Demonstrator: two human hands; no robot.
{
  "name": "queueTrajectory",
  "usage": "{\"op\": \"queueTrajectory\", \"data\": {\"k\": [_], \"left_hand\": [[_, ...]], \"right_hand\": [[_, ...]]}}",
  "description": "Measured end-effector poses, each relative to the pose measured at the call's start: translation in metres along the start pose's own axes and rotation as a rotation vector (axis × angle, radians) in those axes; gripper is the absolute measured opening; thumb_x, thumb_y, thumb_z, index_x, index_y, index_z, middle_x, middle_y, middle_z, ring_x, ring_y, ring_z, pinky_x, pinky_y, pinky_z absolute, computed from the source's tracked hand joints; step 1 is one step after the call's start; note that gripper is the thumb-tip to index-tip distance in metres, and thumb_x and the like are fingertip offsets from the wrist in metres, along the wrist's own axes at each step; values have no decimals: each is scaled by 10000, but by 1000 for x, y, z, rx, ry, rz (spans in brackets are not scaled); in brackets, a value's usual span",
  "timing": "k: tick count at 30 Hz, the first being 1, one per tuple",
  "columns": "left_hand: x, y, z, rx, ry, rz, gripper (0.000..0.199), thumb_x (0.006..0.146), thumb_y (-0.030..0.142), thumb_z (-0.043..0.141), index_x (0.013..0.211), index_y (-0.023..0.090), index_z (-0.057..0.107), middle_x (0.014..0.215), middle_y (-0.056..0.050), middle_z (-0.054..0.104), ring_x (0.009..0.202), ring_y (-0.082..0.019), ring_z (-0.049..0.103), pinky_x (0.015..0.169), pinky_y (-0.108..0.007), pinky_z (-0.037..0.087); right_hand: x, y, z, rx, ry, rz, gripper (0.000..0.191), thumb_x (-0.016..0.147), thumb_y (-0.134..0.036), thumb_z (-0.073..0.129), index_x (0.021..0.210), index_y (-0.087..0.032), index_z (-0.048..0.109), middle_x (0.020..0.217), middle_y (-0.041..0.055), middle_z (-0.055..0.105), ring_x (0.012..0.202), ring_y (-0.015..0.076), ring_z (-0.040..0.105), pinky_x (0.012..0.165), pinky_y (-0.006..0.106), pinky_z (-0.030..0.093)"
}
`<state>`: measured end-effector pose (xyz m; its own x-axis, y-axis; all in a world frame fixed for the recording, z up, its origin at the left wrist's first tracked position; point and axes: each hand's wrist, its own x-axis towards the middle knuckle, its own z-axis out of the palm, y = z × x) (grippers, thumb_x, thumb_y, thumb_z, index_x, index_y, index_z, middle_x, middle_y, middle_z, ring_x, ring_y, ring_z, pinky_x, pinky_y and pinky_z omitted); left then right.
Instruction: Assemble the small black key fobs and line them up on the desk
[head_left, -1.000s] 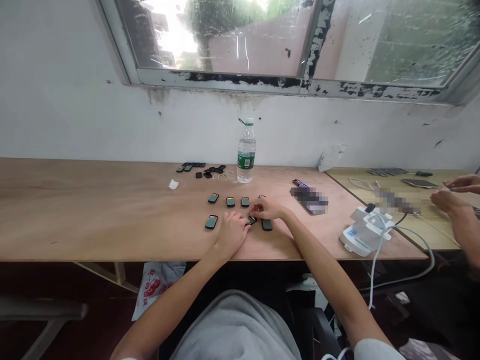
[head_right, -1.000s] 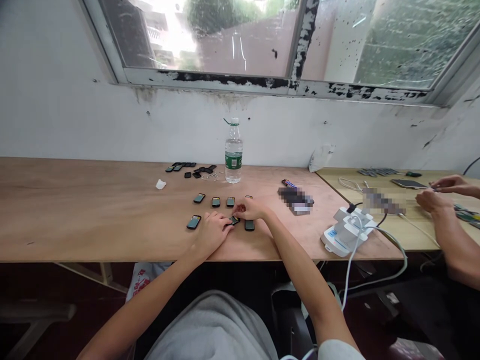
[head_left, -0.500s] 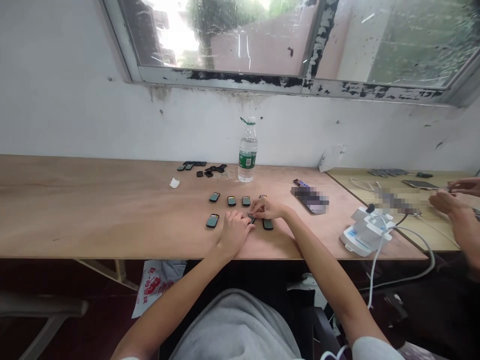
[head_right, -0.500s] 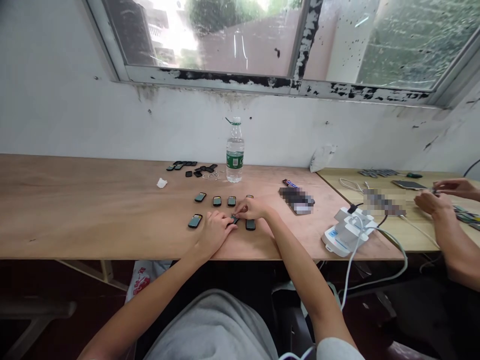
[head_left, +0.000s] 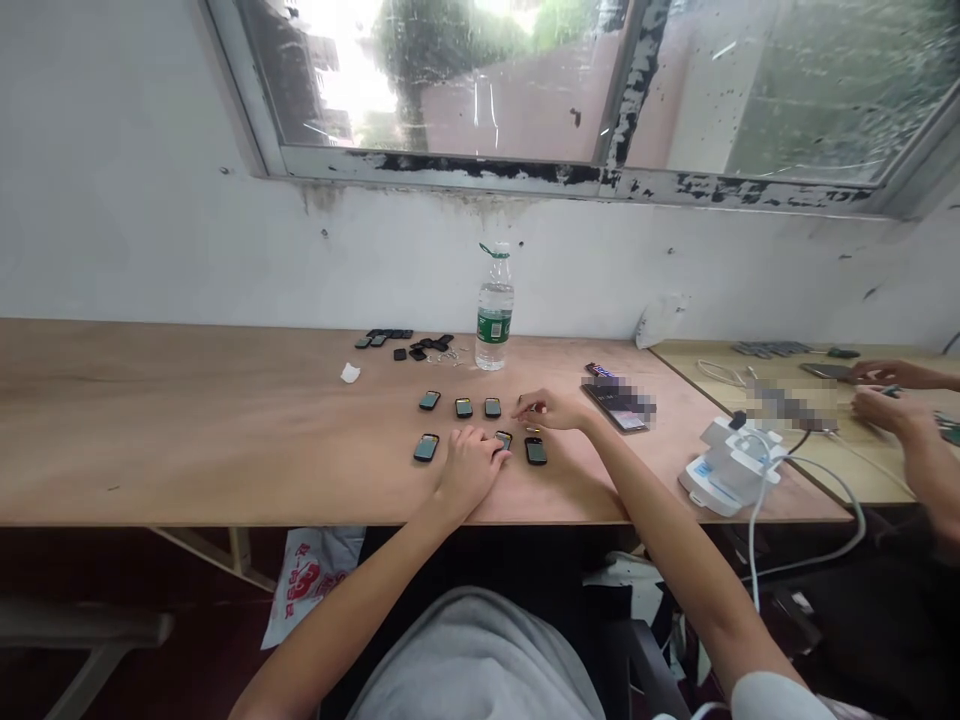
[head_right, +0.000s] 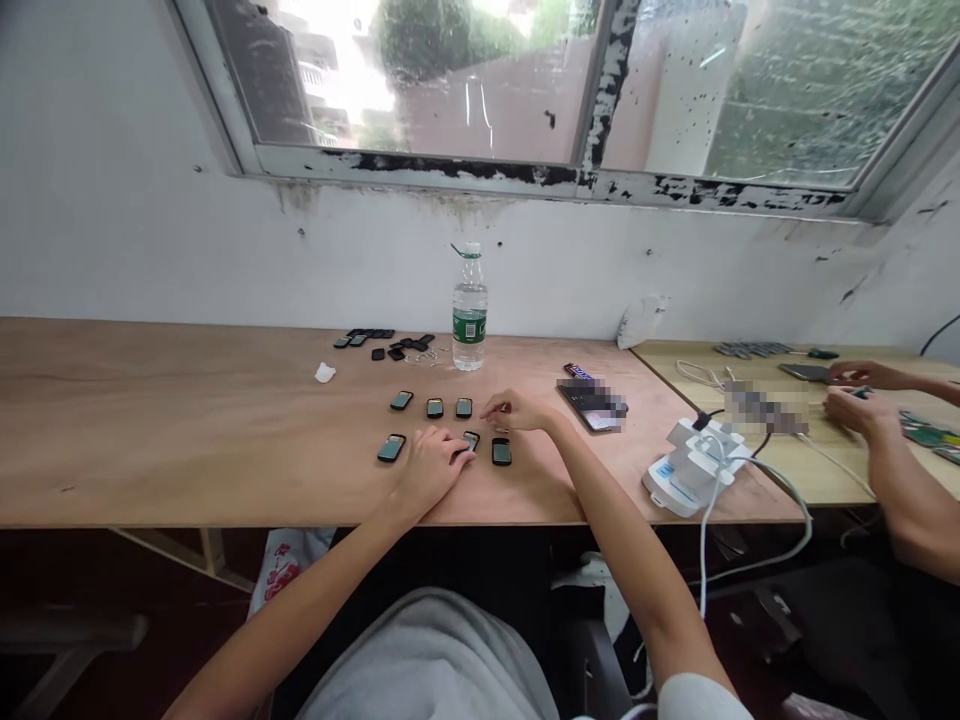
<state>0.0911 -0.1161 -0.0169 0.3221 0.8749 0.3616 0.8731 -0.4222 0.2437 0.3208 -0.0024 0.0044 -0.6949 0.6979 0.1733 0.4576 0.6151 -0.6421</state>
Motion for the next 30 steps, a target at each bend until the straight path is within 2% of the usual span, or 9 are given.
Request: {"op": "queueTrajectory", "data": {"k": [5,8,10,14,19,25,30], "left_hand": [[-1,0,0,56,15,-5,166,1005,339,688,998,221,805,1013,-75,730,1045,-271,604,908,-431,400],[-2,8,-2,118,74,18,206,983,392,715,1097,232,776,1112,-97,694,1108,-294,579,895,-438,403],[-2,18,0,125,84,64,255,982,422,711,1149,232,743,1142,-104,684,1114,-295,578,899,-433,408],[5,47,13,133,-4,140,304,998,443,680,1163,188,695,1119,-116,710,1073,-295,598,937,-437,418],[14,72,27,234,-16,52,418,1007,509,633,1260,177,662,1180,-177,685,1144,-350,553,959,-478,410],[12,60,21,149,-32,43,209,1034,302,599,1171,209,727,1115,-137,698,1126,-329,545,914,-464,399],[10,46,17,80,-19,54,214,1041,297,600,1144,262,785,1106,-103,716,1132,-315,553,920,-482,385]], "right_hand": [[-19,12,-7,-59,-54,35,375,824,-138,577,1107,-169,820,1080,87,786,858,179,691,714,244,521],[-23,21,-5,-68,-54,30,385,837,-187,606,1163,-173,810,1061,85,778,806,165,652,700,245,505],[-22,26,-1,-66,-48,27,353,869,-257,628,1159,-170,811,1026,86,773,764,159,619,684,253,492],[-17,28,4,-42,-15,30,298,875,-292,650,1089,-169,818,950,77,763,740,161,595,678,269,486],[-20,23,-1,-40,-26,77,303,820,-194,639,1075,-165,799,885,58,743,748,162,616,690,263,494],[-26,20,-6,91,65,76,229,855,-301,680,1010,-147,749,916,67,752,767,164,638,698,262,497],[-24,15,-2,251,-25,75,303,812,-405,752,975,-151,724,886,55,737,769,165,654,687,257,500]]}}
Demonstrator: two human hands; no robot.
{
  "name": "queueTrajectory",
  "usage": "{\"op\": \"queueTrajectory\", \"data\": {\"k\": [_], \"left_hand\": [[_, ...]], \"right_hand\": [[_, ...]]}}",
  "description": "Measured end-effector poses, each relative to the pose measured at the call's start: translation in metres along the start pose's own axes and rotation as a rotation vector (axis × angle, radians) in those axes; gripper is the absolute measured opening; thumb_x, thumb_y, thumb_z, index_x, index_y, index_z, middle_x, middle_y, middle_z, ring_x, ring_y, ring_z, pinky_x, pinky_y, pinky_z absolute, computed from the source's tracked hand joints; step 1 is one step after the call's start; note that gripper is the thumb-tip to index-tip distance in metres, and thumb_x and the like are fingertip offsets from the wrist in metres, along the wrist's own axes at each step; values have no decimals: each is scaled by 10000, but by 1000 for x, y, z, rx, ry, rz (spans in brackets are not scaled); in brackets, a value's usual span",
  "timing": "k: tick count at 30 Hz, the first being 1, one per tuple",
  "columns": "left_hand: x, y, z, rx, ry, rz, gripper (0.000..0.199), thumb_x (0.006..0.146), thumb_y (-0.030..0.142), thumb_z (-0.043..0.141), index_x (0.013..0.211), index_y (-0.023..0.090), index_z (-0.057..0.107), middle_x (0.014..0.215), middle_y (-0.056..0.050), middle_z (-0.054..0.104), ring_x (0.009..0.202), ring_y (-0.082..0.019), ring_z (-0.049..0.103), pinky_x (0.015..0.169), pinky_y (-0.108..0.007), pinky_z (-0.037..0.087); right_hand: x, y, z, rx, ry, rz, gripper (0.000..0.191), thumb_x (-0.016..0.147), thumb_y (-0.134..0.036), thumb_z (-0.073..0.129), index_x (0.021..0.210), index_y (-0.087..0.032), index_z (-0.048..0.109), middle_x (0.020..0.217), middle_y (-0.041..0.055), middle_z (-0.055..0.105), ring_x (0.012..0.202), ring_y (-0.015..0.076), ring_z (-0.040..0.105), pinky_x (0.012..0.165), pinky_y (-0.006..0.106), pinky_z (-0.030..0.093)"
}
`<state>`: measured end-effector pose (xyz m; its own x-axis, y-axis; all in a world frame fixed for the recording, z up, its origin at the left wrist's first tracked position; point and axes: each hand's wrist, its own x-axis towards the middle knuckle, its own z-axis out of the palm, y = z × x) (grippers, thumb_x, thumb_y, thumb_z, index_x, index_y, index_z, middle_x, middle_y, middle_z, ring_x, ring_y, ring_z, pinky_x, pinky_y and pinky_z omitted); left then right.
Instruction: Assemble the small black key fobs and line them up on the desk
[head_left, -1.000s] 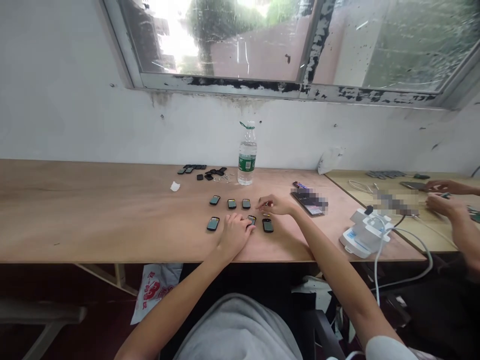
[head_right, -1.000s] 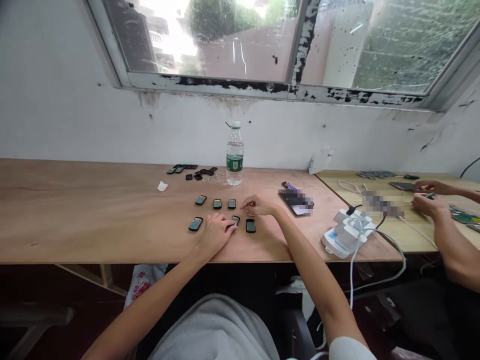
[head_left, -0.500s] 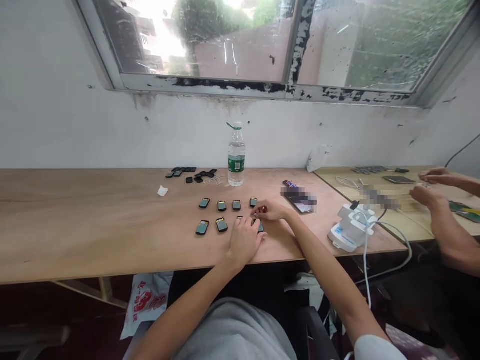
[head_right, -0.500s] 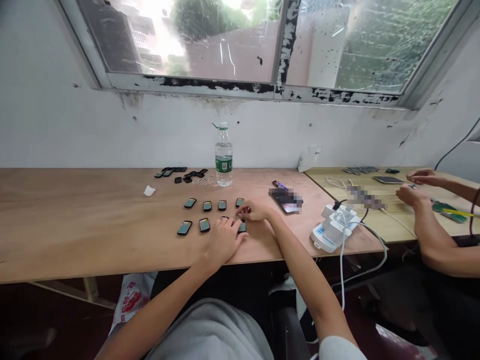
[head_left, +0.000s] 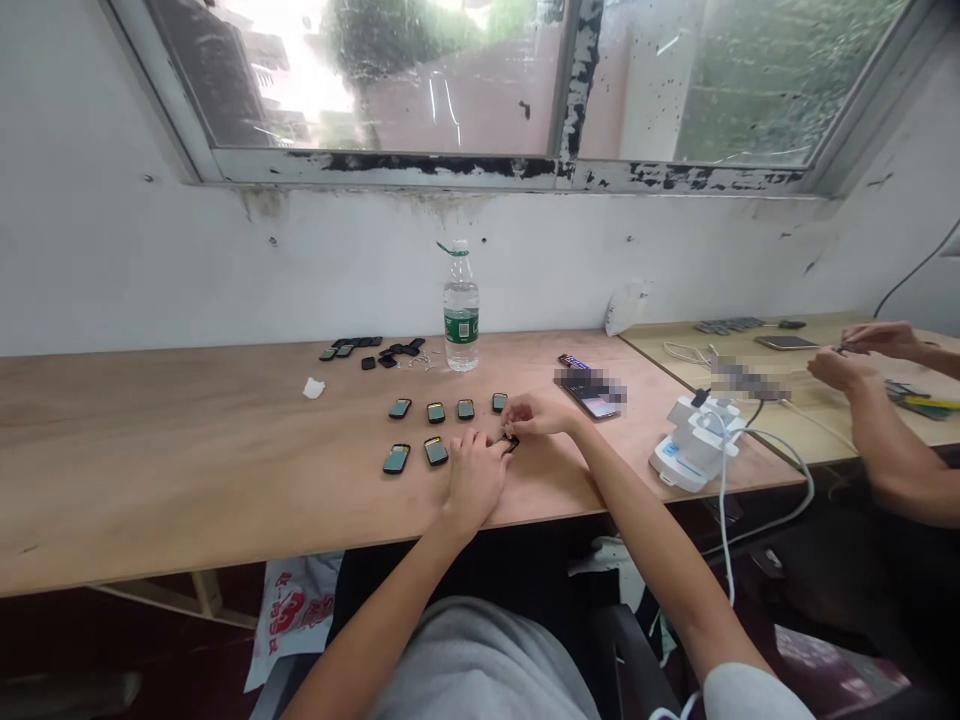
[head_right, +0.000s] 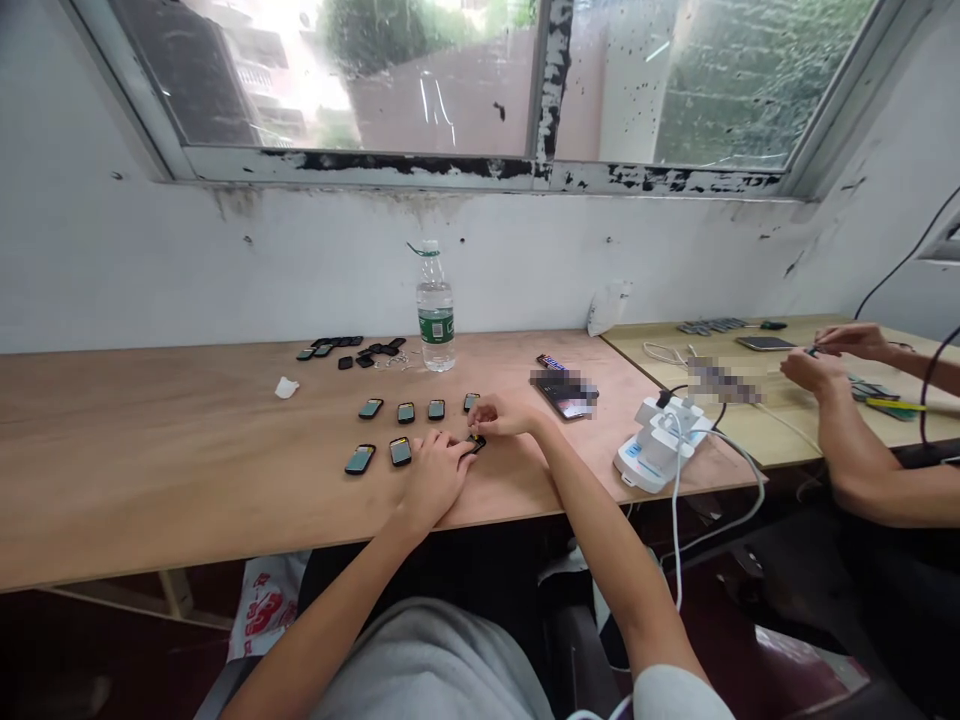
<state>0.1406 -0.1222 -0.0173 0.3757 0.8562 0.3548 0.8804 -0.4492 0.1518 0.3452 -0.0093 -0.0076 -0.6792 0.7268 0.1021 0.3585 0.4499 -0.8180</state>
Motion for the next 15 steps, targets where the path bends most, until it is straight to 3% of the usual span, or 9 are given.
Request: {"op": "queueTrajectory", "data": {"k": [9,15], "left_hand": [[0,-1,-4,-13,-28,-31,169,1022,299,648,1070,267,807,1039,-82,741,1077,-296,580,908,-471,377],[1,0,-5,13,-33,-8,197,1030,259,615,1070,228,806,1033,-104,738,1091,-300,570,909,-467,369]], "right_hand": [[0,2,1,-126,-15,-7,321,823,-454,741,918,-153,806,835,60,752,699,151,608,640,255,452],[-2,-1,-4,-145,-74,-62,506,892,-597,688,693,-135,747,827,70,720,676,134,550,614,262,398]]}}
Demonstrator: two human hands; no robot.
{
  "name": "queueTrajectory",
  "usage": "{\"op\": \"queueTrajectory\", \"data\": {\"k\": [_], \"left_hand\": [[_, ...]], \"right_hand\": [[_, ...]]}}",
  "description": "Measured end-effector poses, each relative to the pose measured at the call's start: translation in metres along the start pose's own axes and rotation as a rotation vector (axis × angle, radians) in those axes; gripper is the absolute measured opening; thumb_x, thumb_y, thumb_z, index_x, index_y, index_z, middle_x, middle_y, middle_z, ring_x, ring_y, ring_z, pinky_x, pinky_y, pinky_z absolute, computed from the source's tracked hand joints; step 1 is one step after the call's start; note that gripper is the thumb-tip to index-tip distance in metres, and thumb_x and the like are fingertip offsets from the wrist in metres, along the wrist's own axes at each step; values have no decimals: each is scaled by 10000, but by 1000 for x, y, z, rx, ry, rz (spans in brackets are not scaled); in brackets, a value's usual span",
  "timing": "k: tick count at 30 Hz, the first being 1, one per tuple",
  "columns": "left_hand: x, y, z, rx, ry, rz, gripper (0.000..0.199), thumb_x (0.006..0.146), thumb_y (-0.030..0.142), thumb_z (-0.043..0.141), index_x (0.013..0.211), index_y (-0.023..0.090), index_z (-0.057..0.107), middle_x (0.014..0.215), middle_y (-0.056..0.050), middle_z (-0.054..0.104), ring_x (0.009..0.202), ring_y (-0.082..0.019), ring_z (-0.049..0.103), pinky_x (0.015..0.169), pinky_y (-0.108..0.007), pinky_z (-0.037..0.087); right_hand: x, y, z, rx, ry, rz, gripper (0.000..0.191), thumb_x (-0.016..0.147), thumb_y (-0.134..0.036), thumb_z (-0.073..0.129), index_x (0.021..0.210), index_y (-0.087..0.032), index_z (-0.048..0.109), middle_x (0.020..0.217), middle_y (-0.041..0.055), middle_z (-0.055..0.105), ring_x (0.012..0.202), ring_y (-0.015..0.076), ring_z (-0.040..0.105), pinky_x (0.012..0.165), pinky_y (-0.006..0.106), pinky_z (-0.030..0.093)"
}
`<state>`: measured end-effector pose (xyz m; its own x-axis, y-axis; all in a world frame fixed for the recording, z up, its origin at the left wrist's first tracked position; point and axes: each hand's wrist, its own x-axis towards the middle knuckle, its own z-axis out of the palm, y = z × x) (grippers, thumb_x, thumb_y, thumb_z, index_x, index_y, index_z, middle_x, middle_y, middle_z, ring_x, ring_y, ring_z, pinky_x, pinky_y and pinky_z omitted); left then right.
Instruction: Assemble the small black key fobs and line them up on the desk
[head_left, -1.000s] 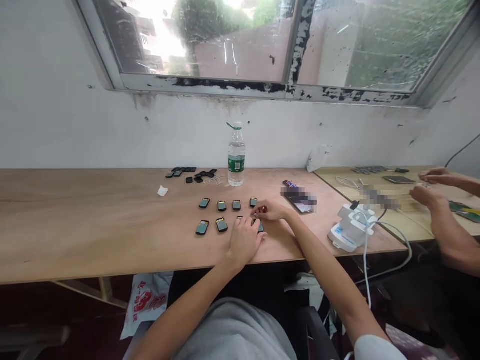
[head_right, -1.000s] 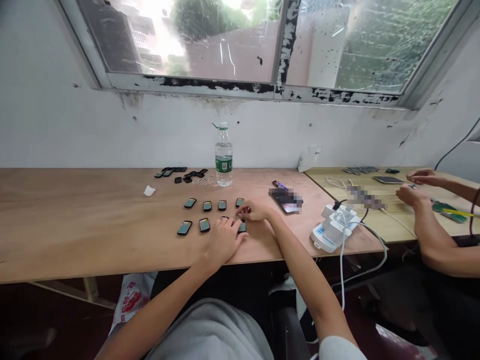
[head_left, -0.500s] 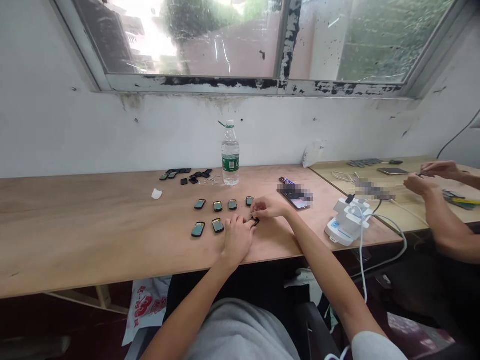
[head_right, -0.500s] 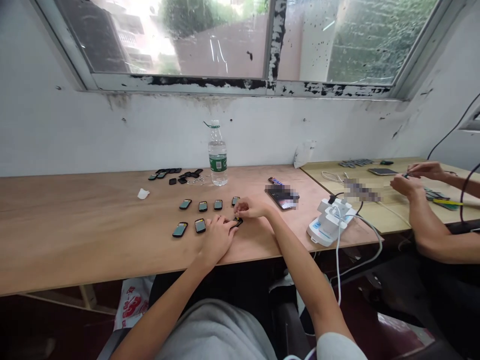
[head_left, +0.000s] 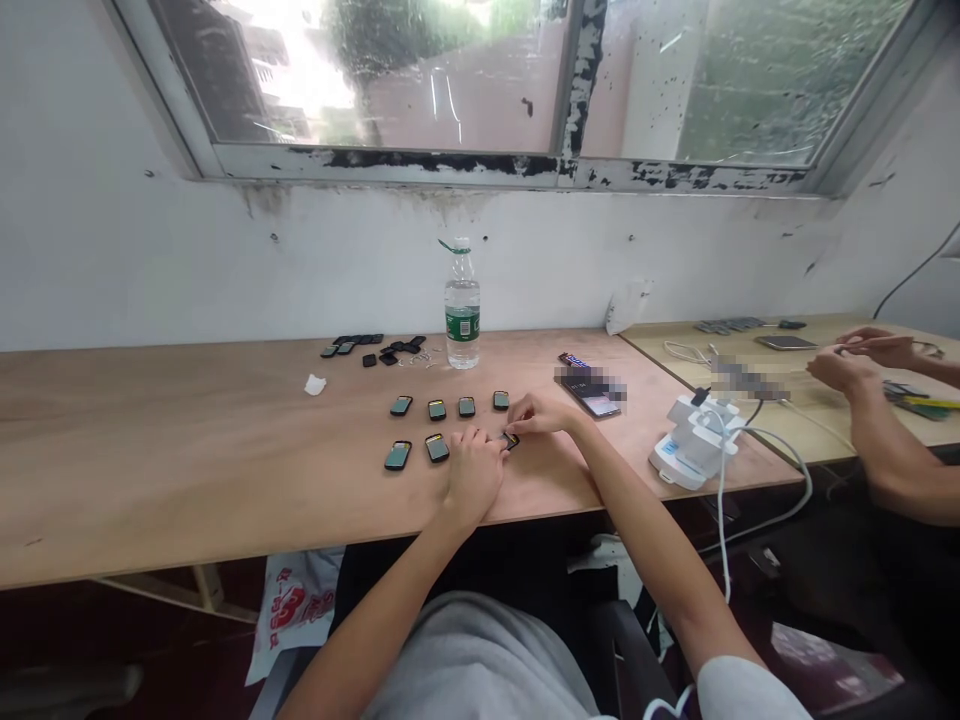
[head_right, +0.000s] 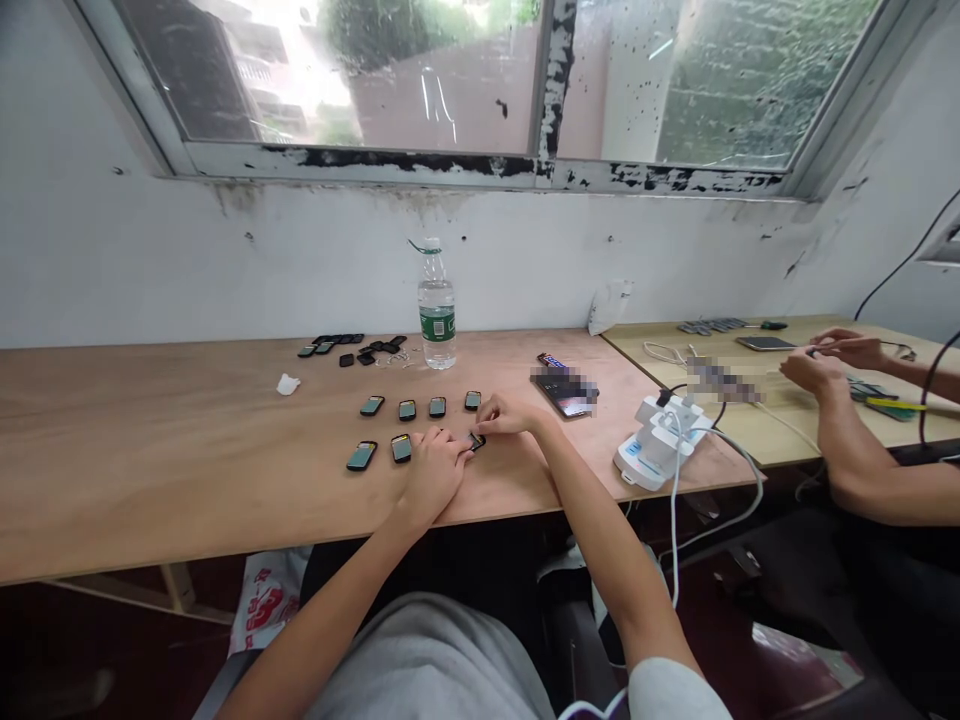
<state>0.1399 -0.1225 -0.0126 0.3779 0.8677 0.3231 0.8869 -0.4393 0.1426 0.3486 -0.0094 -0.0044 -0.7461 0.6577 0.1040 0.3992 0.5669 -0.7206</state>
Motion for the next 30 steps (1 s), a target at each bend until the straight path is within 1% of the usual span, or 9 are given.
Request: {"op": "queueTrajectory", "data": {"k": [3,6,10,14,18,22,25,27,30], "left_hand": [[0,1,0,4,-4,-6,213,1037,251,598,1072,215,805,1038,-113,738,1092,-303,570,905,-467,368],[0,1,0,12,5,5,205,1037,270,607,1061,211,802,1028,-113,736,1084,-304,574,909,-466,369],[0,0,4,25,30,15,190,1031,323,632,1045,231,798,1039,-101,723,1066,-295,573,902,-453,373],[0,-2,7,21,48,36,184,1026,349,647,1095,253,788,1085,-92,722,1101,-297,572,907,-447,378],[-1,-2,9,-2,69,50,199,1016,384,665,1104,250,784,1101,-91,733,1104,-300,583,910,-456,386],[-3,-3,5,-16,84,59,258,996,406,696,1191,248,754,1103,-89,736,1101,-301,591,909,-454,393],[-3,-13,-4,-25,100,66,225,994,399,700,1141,241,764,1074,-85,732,1093,-294,598,927,-448,395],[-3,-26,-14,-44,118,66,182,1000,374,691,1093,242,775,1068,-80,731,1086,-281,605,941,-434,400],[-2,-48,-31,-122,147,53,161,1005,314,679,1114,253,780,1079,-63,742,1086,-264,621,946,-414,415]], "right_hand": [[-3,-3,-2,16,-47,9,539,914,-615,669,690,-134,761,792,64,704,681,138,552,618,263,403],[-3,0,0,31,-53,7,492,901,-587,696,707,-146,792,768,62,704,714,153,594,654,262,443],[1,6,3,23,23,27,367,835,-516,766,917,-168,847,940,77,767,772,163,640,671,253,475],[5,7,4,-5,22,40,377,843,-431,762,1089,-154,830,875,59,752,750,156,623,675,247,480],[6,8,5,-23,25,33,366,874,-416,725,1113,-156,821,946,70,768,768,156,616,690,248,476],[6,10,7,-10,23,49,368,900,-410,692,1135,-154,814,1029,89,780,815,174,643,706,255,484],[7,10,7,-2,11,44,372,905,-410,684,1138,-149,811,1037,96,782,858,193,666,725,265,492],[8,10,5,-10,-4,36,367,912,-416,673,1133,-157,813,1051,94,785,875,199,674,745,272,496],[12,6,-1,-39,-69,82,360,921,-427,670,1153,-191,812,1092,80,789,912,210,697,776,279,509]]}}
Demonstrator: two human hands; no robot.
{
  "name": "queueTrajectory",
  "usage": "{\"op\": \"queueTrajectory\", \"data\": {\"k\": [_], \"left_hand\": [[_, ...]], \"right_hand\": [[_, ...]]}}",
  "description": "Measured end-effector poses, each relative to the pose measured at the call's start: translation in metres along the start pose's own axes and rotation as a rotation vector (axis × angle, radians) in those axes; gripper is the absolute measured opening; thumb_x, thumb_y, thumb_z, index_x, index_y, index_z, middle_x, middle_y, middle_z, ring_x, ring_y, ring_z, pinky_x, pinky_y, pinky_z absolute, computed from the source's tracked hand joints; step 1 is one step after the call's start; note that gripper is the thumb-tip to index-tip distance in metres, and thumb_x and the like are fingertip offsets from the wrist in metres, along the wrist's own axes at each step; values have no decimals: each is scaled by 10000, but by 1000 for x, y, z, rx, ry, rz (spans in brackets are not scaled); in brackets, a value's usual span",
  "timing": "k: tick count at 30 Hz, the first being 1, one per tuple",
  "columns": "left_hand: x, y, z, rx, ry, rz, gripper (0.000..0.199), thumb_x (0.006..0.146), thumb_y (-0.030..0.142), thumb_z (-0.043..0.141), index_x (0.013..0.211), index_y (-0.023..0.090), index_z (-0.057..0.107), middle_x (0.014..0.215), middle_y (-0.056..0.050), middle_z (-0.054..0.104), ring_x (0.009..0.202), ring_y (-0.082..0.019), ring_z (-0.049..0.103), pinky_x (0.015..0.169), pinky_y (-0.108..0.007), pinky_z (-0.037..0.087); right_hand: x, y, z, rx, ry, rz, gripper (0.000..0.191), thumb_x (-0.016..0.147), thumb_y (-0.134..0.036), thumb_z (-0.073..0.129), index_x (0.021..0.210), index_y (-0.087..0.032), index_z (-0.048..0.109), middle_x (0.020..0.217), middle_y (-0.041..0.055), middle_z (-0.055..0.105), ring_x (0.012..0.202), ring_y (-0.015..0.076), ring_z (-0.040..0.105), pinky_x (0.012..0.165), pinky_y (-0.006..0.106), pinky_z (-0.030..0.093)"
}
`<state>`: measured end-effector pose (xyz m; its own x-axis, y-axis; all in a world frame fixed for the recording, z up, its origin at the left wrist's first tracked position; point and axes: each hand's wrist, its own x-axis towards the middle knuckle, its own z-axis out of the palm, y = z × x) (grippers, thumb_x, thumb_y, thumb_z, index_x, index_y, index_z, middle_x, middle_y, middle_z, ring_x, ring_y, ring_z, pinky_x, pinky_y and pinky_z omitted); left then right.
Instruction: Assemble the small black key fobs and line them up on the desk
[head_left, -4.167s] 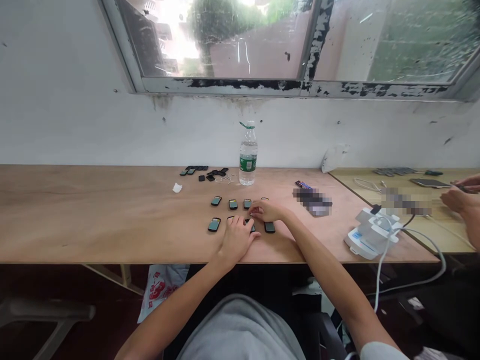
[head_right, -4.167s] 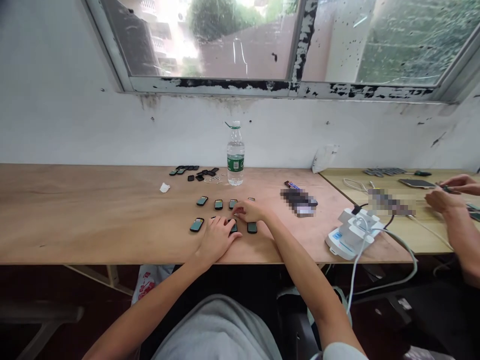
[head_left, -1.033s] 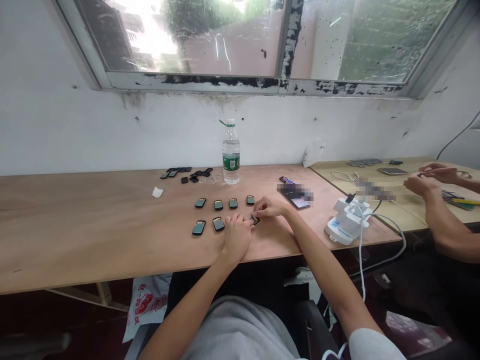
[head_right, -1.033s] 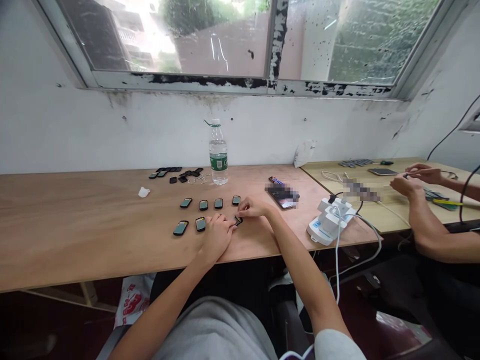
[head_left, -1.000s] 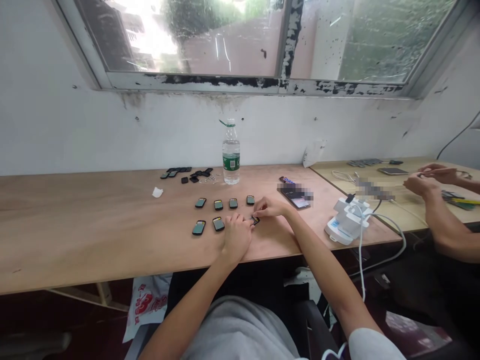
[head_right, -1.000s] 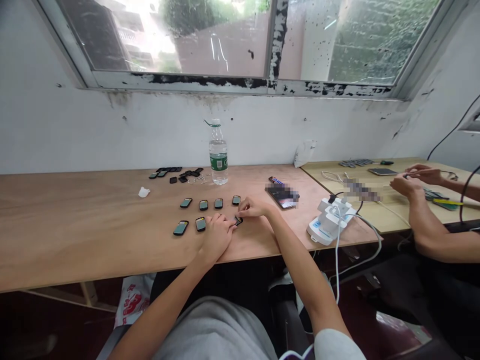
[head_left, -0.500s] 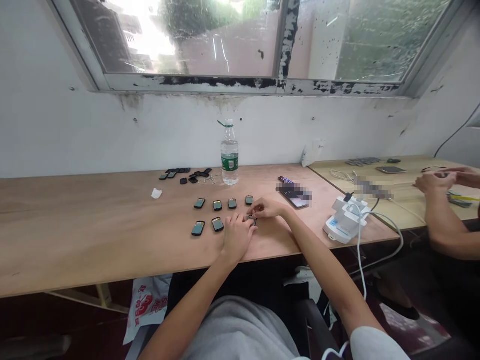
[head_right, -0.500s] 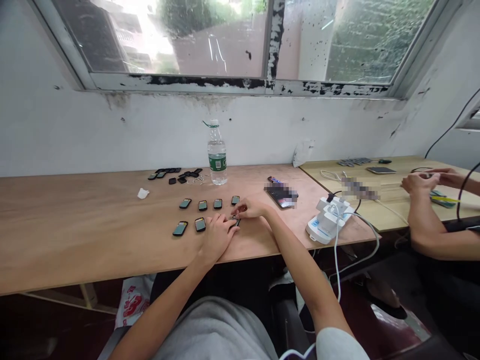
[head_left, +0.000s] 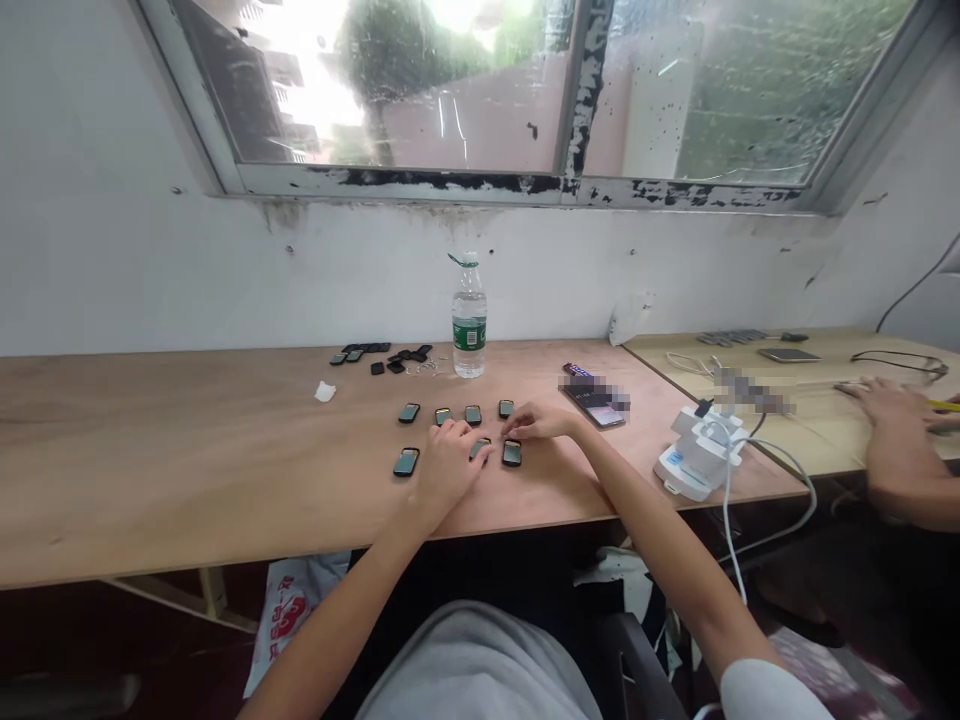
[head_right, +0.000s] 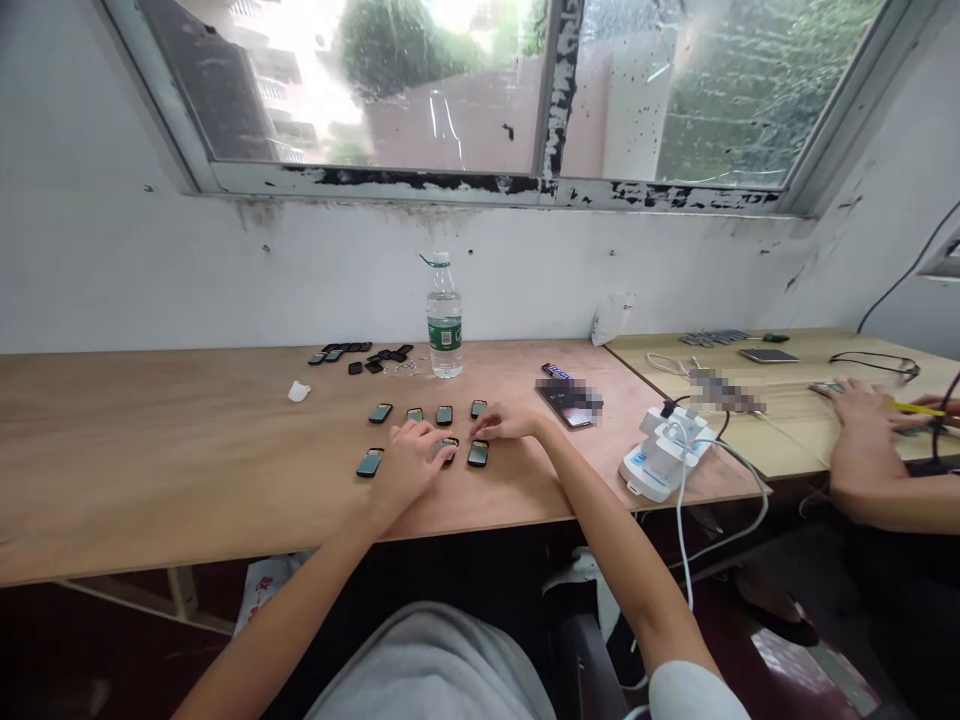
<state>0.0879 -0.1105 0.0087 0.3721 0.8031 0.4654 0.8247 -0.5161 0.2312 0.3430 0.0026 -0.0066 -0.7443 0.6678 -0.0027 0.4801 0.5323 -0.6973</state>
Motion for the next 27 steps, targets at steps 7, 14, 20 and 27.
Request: {"op": "queueTrajectory", "data": {"k": [7,14,20,27], "left_hand": [[-4,-46,-29,-228,76,-84,174,995,293,640,1068,252,792,1003,-31,761,962,-231,680,949,-391,474],[-3,-86,-43,-284,129,-159,214,967,357,625,1012,241,799,1005,-41,763,908,-227,690,840,-342,525],[1,-102,-52,-294,167,-230,237,935,421,628,985,257,792,1050,-15,780,900,-216,696,816,-324,519],[2,-97,-49,-300,109,-260,271,920,469,613,962,267,788,1059,-16,786,914,-235,702,793,-329,515]], "right_hand": [[-3,-38,-41,-126,-20,179,314,871,-322,697,1144,-193,785,1079,85,782,945,236,711,752,283,536],[-78,-84,-109,-439,115,471,387,891,-426,654,1195,-211,757,1169,93,760,1006,276,704,786,310,528],[-215,-86,-79,-611,504,989,402,925,-431,554,1172,-181,750,1067,123,772,926,285,714,750,340,528],[-277,-42,-29,-612,745,881,448,862,-540,632,1102,-186,769,1155,153,725,874,280,723,820,376,560]]}}
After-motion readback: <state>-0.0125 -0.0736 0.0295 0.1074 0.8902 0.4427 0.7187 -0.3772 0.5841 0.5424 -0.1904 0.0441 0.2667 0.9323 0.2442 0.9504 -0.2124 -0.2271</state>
